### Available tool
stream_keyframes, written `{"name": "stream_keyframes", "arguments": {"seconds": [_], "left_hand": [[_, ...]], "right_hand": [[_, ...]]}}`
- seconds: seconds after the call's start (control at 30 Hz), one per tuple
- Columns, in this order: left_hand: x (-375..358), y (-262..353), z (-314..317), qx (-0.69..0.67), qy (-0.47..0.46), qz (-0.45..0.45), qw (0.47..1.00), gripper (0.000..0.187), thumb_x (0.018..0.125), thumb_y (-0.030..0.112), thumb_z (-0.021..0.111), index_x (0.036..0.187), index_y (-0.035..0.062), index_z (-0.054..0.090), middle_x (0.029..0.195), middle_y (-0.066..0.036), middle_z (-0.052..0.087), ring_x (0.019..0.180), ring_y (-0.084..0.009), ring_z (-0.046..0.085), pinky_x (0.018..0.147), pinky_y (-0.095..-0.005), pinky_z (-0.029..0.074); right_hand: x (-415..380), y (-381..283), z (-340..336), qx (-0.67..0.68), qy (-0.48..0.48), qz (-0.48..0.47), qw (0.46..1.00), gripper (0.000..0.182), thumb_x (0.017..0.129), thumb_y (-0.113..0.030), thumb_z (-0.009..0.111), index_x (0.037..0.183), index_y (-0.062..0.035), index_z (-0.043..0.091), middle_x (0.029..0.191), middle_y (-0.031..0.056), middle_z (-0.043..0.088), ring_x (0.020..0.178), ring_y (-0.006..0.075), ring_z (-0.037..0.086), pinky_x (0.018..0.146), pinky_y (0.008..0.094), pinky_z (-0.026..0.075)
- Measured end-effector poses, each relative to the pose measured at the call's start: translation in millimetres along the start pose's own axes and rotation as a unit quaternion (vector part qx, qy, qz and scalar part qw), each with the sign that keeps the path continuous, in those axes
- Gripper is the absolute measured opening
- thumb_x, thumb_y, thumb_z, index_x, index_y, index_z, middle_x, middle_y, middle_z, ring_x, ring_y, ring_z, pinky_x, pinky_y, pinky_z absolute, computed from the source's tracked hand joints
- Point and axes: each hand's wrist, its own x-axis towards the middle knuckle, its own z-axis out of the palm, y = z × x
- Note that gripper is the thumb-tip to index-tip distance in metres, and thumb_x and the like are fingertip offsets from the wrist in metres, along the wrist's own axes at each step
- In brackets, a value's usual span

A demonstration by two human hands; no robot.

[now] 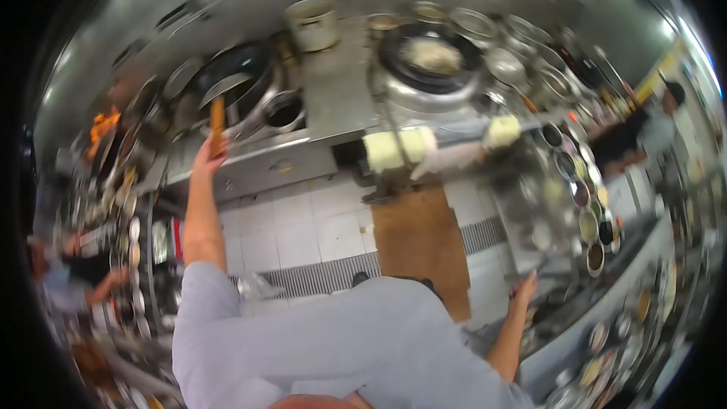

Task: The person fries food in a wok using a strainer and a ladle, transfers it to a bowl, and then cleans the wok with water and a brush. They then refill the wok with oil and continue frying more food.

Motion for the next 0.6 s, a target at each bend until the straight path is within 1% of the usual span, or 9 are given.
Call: {"name": "stream_keyframes", "arguments": {"seconds": [0.07,0.13,0.2,0.27,0.37,0.4,0.5,0.57,0.6], "left_hand": [[30.5,25.9,-8.4,-0.006,0.033,0.038,0.999,0.011,0.091,0.009,0.060,0.094,0.0029,0.050,0.071,-0.002,0.052,0.053,-0.0061,0.044,0.042,-0.0185,0.035],[43.7,35.1,6.6,-0.027,0.035,0.071,0.996,0.009,0.092,0.007,0.058,0.092,0.0052,0.049,0.071,-0.002,0.051,0.052,-0.0079,0.045,0.044,-0.0202,0.037],[46.5,25.0,32.4,0.067,0.063,0.136,0.986,0.010,0.092,0.008,0.058,0.092,0.0057,0.048,0.070,-0.001,0.051,0.053,-0.0086,0.047,0.044,-0.0210,0.038],[37.8,15.5,70.7,0.199,0.113,0.206,0.951,0.014,0.091,0.010,0.060,0.096,0.0082,0.046,0.071,-0.001,0.050,0.053,-0.0095,0.049,0.044,-0.0226,0.040],[13.8,1.0,131.1,0.261,0.058,0.292,0.918,0.019,0.090,0.010,0.061,0.100,0.0103,0.045,0.071,-0.001,0.051,0.053,-0.0100,0.049,0.044,-0.0231,0.040],[12.3,-1.4,145.6,0.235,-0.007,0.293,0.927,0.026,0.088,0.014,0.065,0.104,0.0102,0.044,0.073,-0.001,0.052,0.053,-0.0106,0.049,0.044,-0.0231,0.041],[-12.0,-23.9,239.4,0.299,0.077,0.235,0.922,0.034,0.082,0.011,0.068,0.108,0.0074,0.046,0.073,-0.003,0.052,0.054,-0.0112,0.050,0.045,-0.0231,0.042],[44.4,-31.1,236.5,0.485,0.097,0.249,0.833,0.045,0.073,0.007,0.068,0.113,0.0045,0.048,0.077,-0.005,0.054,0.056,-0.0108,0.052,0.046,-0.0249,0.043],[51.8,-46.3,254.1,0.483,0.121,0.254,0.829,0.047,0.071,0.006,0.066,0.114,0.0033,0.049,0.081,-0.006,0.055,0.061,-0.0131,0.055,0.051,-0.0273,0.045]], "right_hand": [[-15.6,-4.8,5.3,0.000,0.029,-0.006,1.000,0.047,0.090,-0.055,0.050,0.115,-0.0157,0.047,0.070,0.0001,0.041,0.044,0.0116,0.034,0.037,0.0268,0.030],[-20.2,-11.0,7.7,0.003,0.035,-0.010,0.999,0.045,0.090,-0.056,0.050,0.107,-0.0145,0.046,0.068,0.0003,0.039,0.043,0.0119,0.035,0.037,0.0273,0.031],[-22.8,-6.1,2.5,-0.003,0.019,-0.031,0.999,0.048,0.089,-0.059,0.051,0.102,-0.0137,0.043,0.069,0.0003,0.038,0.044,0.0116,0.038,0.037,0.0277,0.032],[-24.5,-10.3,7.9,-0.020,0.055,-0.034,0.998,0.050,0.089,-0.060,0.050,0.106,-0.0134,0.044,0.072,0.0014,0.039,0.044,0.0119,0.039,0.037,0.0280,0.032],[-27.6,0.0,-2.8,-0.038,0.085,-0.010,0.996,0.053,0.089,-0.061,0.050,0.112,-0.0136,0.044,0.077,0.0026,0.040,0.045,0.0125,0.039,0.036,0.0282,0.033],[-24.6,-1.9,-3.1,-0.037,0.089,-0.003,0.995,0.054,0.088,-0.061,0.050,0.113,-0.0138,0.044,0.078,0.0029,0.041,0.046,0.0127,0.040,0.037,0.0283,0.033],[-20.3,-11.3,1.5,-0.033,0.091,-0.011,0.995,0.053,0.089,-0.060,0.050,0.114,-0.0145,0.045,0.078,0.0024,0.041,0.047,0.0127,0.040,0.037,0.0281,0.032],[-2.5,-19.0,13.4,-0.017,0.101,-0.017,0.995,0.048,0.089,-0.057,0.051,0.113,-0.0155,0.045,0.071,0.0012,0.040,0.044,0.0122,0.036,0.036,0.0276,0.030],[2.9,-17.1,15.1,-0.014,0.106,-0.017,0.994,0.046,0.089,-0.055,0.051,0.112,-0.0160,0.046,0.068,0.0006,0.040,0.042,0.0119,0.035,0.035,0.0274,0.029]]}}
